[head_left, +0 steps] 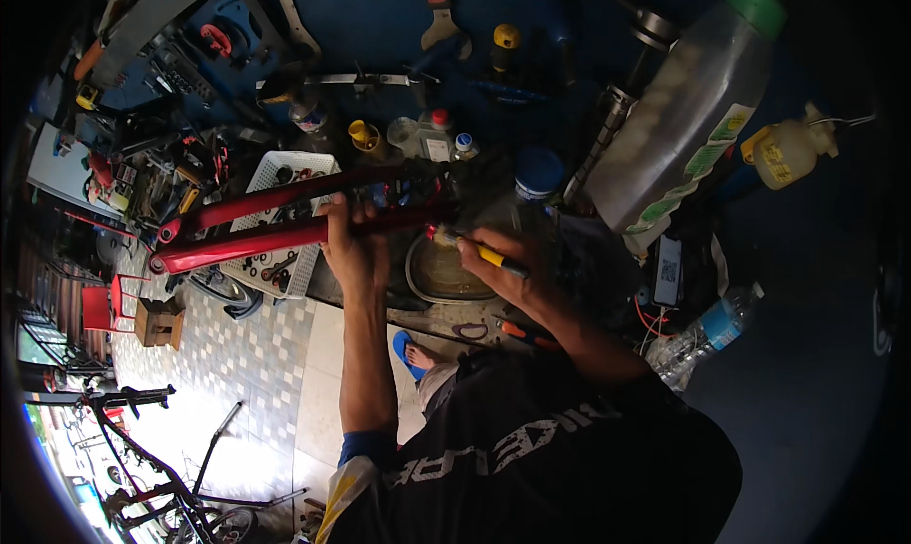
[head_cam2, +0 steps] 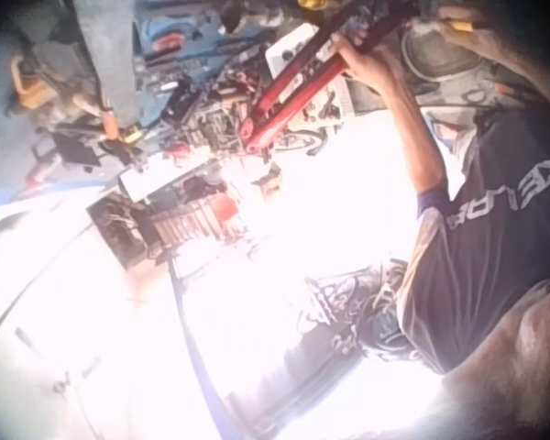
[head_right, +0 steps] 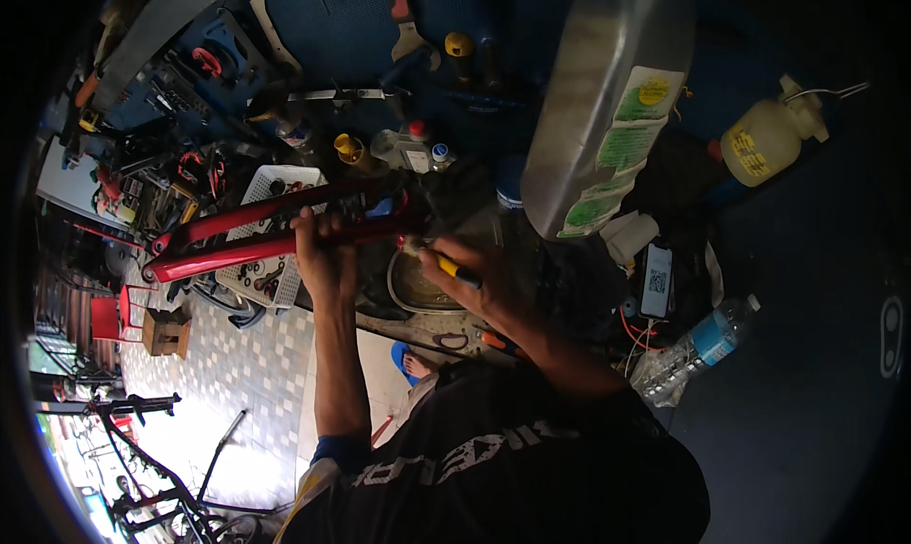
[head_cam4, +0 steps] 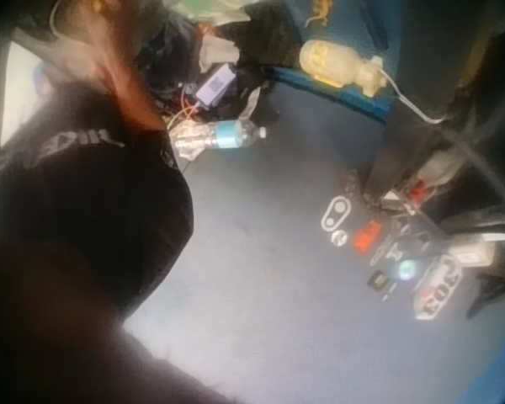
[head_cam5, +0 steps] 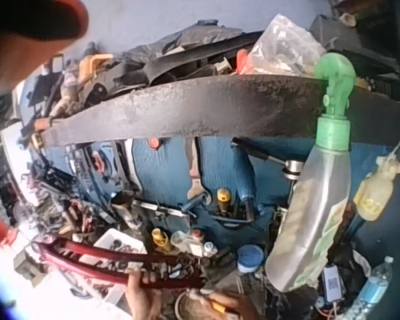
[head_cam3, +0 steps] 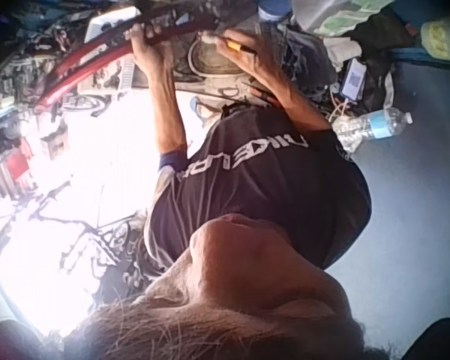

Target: The person cleans a red bicycle fork by scrubbing it with a brush in a sink, rinsing it with water, and wiping it with a cloth. The person repeats this process multiple times, focusing on different parts of the fork.

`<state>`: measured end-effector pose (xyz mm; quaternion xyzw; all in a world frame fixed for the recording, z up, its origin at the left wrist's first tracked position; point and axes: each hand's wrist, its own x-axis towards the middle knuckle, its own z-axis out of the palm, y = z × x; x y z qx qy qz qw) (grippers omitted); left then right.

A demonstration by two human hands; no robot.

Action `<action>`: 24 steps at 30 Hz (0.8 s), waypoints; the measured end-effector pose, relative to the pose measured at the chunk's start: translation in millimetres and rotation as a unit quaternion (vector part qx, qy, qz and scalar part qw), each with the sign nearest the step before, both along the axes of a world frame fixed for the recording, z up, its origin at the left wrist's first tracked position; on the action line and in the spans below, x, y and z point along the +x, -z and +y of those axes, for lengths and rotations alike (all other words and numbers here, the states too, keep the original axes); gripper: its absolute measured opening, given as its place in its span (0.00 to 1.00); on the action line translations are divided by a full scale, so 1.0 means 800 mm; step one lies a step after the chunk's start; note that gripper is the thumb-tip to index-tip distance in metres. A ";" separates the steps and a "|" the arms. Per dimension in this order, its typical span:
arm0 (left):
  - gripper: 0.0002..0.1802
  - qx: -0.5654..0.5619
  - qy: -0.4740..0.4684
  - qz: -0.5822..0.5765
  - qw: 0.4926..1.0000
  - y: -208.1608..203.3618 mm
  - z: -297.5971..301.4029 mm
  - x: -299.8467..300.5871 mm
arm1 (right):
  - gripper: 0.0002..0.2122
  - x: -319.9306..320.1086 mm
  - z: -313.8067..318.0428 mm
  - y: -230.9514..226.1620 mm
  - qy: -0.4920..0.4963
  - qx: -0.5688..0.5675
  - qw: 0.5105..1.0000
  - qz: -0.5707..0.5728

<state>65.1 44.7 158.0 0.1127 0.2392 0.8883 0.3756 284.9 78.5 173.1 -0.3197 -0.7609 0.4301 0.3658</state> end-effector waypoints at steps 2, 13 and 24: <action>0.08 -0.007 -0.004 -0.014 1.000 -0.002 0.003 0.003 | 0.05 -0.005 -0.001 0.001 -0.014 0.089 0.996 0.015; 0.09 0.014 0.004 -0.015 1.000 0.003 0.007 -0.008 | 0.05 -0.002 0.011 0.015 -0.025 0.069 0.997 -0.029; 0.08 -0.004 0.010 -0.007 1.000 0.012 -0.001 -0.018 | 0.05 -0.007 0.012 0.012 -0.007 0.191 0.981 0.006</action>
